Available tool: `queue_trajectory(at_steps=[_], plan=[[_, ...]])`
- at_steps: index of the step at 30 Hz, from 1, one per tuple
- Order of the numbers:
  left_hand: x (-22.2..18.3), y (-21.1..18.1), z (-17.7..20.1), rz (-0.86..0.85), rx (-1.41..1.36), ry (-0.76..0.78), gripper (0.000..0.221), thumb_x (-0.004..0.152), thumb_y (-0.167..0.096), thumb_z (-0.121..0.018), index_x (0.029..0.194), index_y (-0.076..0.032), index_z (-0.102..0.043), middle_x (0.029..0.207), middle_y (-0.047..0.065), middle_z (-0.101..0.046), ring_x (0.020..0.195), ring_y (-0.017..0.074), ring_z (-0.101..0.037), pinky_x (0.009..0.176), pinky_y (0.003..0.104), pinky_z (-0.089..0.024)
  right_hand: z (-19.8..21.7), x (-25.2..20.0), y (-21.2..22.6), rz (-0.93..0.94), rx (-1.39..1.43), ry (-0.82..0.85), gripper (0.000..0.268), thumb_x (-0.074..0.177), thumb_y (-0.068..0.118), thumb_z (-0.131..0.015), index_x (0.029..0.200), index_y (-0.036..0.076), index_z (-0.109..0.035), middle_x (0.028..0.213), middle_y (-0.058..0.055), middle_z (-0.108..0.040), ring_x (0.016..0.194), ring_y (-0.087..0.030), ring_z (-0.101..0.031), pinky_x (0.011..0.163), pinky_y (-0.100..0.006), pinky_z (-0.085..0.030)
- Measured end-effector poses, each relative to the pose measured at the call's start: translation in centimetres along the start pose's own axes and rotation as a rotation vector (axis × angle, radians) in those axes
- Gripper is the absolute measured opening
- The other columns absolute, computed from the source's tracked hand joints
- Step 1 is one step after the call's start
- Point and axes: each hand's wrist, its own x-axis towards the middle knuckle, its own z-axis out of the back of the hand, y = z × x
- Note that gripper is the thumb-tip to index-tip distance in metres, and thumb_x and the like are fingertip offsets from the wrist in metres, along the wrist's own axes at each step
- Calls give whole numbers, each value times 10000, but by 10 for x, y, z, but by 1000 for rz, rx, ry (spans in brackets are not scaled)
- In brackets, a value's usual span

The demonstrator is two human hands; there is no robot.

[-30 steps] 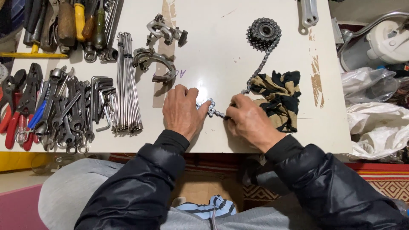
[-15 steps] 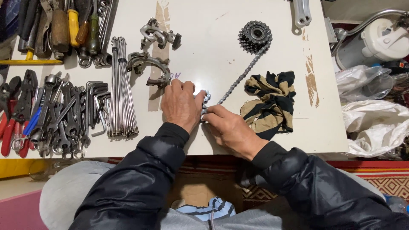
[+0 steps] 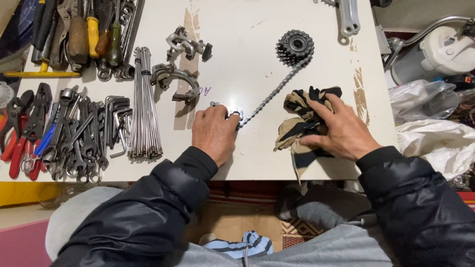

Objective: Cleaning a bicycle chain by wiping it with a cloth on a workbench.

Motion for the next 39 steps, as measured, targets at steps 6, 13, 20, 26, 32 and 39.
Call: queue_trajectory(at_steps=[6, 13, 20, 26, 32, 39], plan=[[0, -7, 24, 85, 69, 26, 388, 773, -314, -838, 998, -62, -644, 992, 151, -555, 904, 330, -601, 755, 440, -437, -30, 32, -53, -81, 140, -245, 432, 790, 211, -806, 1202, 130, -704, 1112, -152, -670, 1061, -444, -689, 849, -523, -576], [-2, 2, 17, 114, 65, -14, 486, 764, -363, -882, 1048, -33, -667, 1130, 214, -553, 1040, 382, -596, 896, 504, -454, -44, 34, 28, 231, 301, -413, 502, 713, 108, -694, 1213, 105, -655, 1062, -173, -629, 1042, -422, -651, 886, -546, -530], [6, 14, 8, 84, 88, 51, 519, 713, -223, -879, 1130, -88, -600, 1041, 128, -521, 936, 345, -585, 712, 433, -458, -98, 53, 71, 620, 21, -525, 600, 666, 92, -660, 1262, 149, -620, 1219, -127, -590, 1010, -336, -637, 829, -428, -568], [16, 10, 26, 192, -51, 246, 571, 765, -388, -864, 1226, -131, -646, 1154, 137, -503, 1063, 342, -540, 754, 469, -531, -72, 81, 37, 436, -98, -531, 466, 760, 108, -628, 1217, 196, -623, 1178, -71, -583, 1021, -331, -643, 791, -446, -587], [15, 8, 38, 221, -85, 277, 591, 784, -425, -846, 1282, -174, -651, 1188, 127, -489, 1105, 332, -520, 777, 492, -564, -54, 68, 47, 318, 94, -456, 484, 791, 151, -679, 1268, 215, -629, 1247, -85, -573, 1130, -368, -620, 872, -497, -569], [16, 4, 51, 202, -41, 279, 471, 841, -300, -827, 1267, -176, -670, 1162, 142, -478, 1071, 344, -532, 713, 517, -600, -87, 66, 71, 516, 8, -445, 423, 813, 310, -716, 1214, 206, -633, 1298, -90, -546, 1063, -353, -608, 742, -453, -541]])
